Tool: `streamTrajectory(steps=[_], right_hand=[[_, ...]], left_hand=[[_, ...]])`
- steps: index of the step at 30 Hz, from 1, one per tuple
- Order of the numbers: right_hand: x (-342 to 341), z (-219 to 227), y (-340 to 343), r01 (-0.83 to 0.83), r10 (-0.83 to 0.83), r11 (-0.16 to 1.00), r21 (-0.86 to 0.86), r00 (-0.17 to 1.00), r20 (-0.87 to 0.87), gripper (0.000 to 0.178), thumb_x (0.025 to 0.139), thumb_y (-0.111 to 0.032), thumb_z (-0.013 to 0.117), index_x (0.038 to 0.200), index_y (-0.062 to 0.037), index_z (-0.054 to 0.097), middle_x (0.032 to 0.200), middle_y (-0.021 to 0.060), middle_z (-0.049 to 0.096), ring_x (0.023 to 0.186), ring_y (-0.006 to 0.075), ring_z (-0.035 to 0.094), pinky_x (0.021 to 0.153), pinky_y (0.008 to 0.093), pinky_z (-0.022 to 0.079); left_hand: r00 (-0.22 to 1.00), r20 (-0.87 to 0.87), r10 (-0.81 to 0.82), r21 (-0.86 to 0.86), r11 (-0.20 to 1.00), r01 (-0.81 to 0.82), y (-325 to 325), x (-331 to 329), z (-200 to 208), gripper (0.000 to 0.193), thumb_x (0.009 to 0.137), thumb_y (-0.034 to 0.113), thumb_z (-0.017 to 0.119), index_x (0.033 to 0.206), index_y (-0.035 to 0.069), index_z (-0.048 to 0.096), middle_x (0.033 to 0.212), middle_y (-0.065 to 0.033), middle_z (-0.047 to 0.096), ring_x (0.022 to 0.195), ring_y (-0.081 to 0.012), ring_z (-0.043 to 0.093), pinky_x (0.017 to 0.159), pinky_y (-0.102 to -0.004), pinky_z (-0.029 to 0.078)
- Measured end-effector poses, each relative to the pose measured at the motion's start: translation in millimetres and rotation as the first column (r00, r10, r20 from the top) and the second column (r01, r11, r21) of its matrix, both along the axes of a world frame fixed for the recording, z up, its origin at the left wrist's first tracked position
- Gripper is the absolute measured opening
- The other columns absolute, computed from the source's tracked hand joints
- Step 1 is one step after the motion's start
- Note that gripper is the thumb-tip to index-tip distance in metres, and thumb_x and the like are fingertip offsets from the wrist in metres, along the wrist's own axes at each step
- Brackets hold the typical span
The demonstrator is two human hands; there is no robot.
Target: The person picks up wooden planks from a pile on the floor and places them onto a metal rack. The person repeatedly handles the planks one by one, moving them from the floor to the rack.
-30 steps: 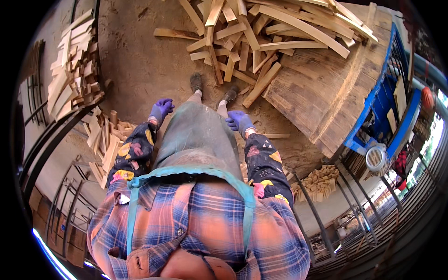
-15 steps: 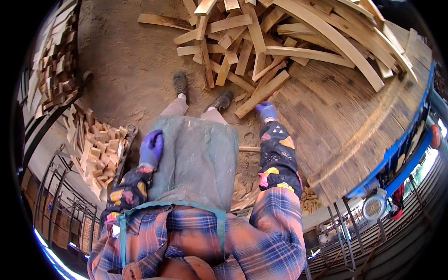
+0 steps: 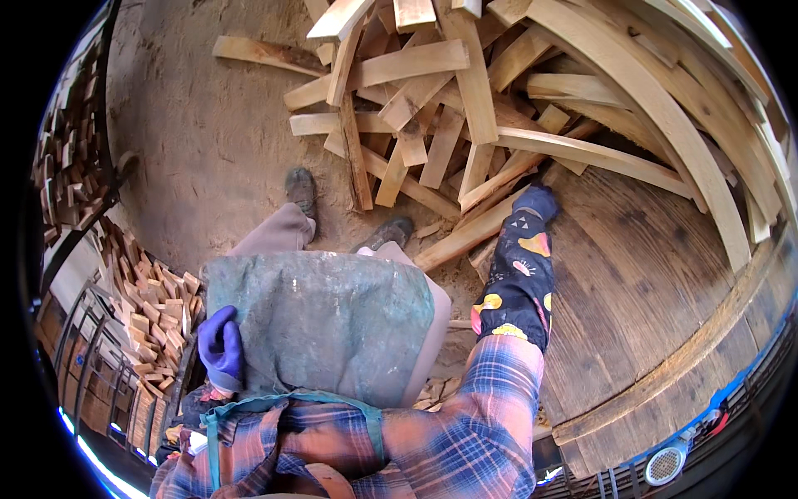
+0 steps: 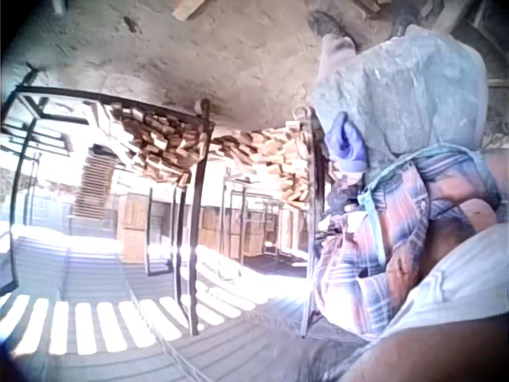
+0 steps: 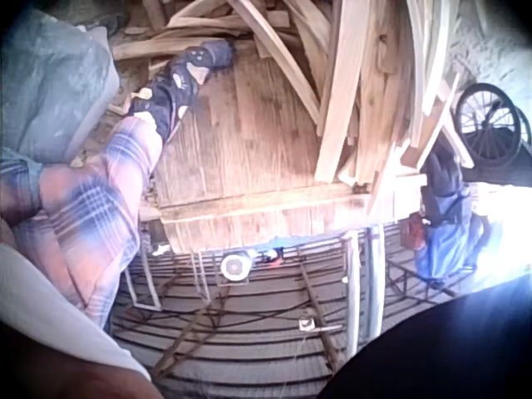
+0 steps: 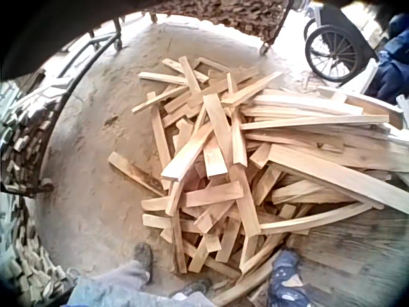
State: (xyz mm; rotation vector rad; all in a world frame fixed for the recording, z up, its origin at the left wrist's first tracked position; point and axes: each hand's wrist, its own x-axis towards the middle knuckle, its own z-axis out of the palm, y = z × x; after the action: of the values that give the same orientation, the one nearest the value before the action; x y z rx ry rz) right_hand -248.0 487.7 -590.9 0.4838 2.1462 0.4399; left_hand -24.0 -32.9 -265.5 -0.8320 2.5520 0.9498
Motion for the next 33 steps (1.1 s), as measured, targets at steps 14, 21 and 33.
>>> streamTrajectory(steps=[14, 21, 33], right_hand=[[271, 55, -52, 0.416, -0.322, 0.714, -0.563, 0.909, 0.264, 0.039, 0.077, -0.036, 0.070, 0.101, -0.0052, 0.068, 0.090, 0.0143, 0.068, 0.072, 0.0239, 0.066, 0.066, 0.0369, 0.052], [167, -46, -4, 0.596, -0.812, 0.552, -0.584, 0.544, -0.213, 0.090, 0.067, -0.039, 0.083, 0.133, 0.0050, 0.039, 0.122, 0.0231, 0.056, 0.111, 0.0327, 0.054, 0.094, 0.0370, 0.043], [127, -31, -57, 0.212, -0.426, 0.840, -0.500, 0.828, -0.364, 0.040, 0.065, -0.031, 0.075, 0.093, -0.0024, 0.066, 0.087, 0.0226, 0.066, 0.085, 0.0376, 0.065, 0.074, 0.0435, 0.053]], left_hand=[[0.992, 0.073, -0.102, 0.154, 0.984, 0.090, -1, -4, 38, 0.022, 0.087, 0.015, 0.059, 0.103, 0.001, 0.066, 0.089, -0.0178, 0.067, 0.077, -0.0271, 0.065, 0.071, -0.0326, 0.051], [0.986, -0.050, -0.158, 0.117, 0.980, 0.163, -27, 11, 7, 0.021, 0.084, 0.005, 0.060, 0.104, 0.003, 0.066, 0.095, -0.0129, 0.066, 0.087, -0.0250, 0.062, 0.079, -0.0326, 0.048], [0.990, -0.035, -0.133, 0.057, 0.989, 0.135, -19, 17, 11, 0.020, 0.082, 0.006, 0.062, 0.102, 0.005, 0.066, 0.095, -0.0109, 0.066, 0.083, -0.0248, 0.060, 0.074, -0.0322, 0.047]])
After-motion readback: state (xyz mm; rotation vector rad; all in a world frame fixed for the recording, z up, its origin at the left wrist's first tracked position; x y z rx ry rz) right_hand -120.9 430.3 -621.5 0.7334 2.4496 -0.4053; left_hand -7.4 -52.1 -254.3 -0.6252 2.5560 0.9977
